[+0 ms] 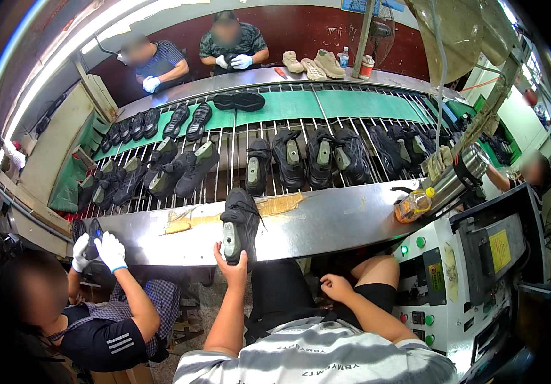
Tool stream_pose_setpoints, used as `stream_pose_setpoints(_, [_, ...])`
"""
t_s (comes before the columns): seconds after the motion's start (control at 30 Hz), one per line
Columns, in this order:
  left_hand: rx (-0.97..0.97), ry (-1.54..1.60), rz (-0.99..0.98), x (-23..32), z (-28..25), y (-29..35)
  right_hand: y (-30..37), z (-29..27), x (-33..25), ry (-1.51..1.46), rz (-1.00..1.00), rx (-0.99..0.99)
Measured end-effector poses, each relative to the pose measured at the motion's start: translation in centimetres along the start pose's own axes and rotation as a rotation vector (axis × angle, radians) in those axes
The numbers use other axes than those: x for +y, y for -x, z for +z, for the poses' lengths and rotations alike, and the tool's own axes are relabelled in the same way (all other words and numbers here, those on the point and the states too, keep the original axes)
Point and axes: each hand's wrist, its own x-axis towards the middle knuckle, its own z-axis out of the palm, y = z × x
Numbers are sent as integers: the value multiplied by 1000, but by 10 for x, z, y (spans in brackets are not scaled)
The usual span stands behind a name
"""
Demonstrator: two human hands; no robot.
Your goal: The person takes shoes off a conveyor belt, places them into a heat-pressing machine, operates the machine buttons, and then puts the shoes back onto the conveyor belt.
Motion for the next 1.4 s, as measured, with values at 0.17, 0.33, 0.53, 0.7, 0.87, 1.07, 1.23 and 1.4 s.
stream_pose_setpoints(0.17, [103,196,333,71,14,-69,-112,-54,-37,210,-249,334])
stream_pose_setpoints(0.33, [-80,577,-65,129,115,-222,-266,-112,-61,489,-535,429])
stream_pose_setpoints(0.53, [-169,494,-513,27,257,-409,-337,-118,-56,765,-734,221])
stream_pose_setpoints(0.7, [5,372,-665,-69,362,-512,-344,-120,-48,560,-605,142])
stream_pose_setpoints(0.87, [133,356,-615,-155,431,-595,-362,-122,-42,503,-629,62])
stream_pose_setpoints(1.07, [107,343,-457,-164,501,-620,-363,-127,-41,523,-609,73])
stream_pose_setpoints(1.23, [24,570,-613,-144,530,-613,-370,-127,-45,620,-624,123])
stream_pose_setpoints(1.4, [107,298,-634,-160,537,-640,-382,-143,-45,1067,-998,-33])
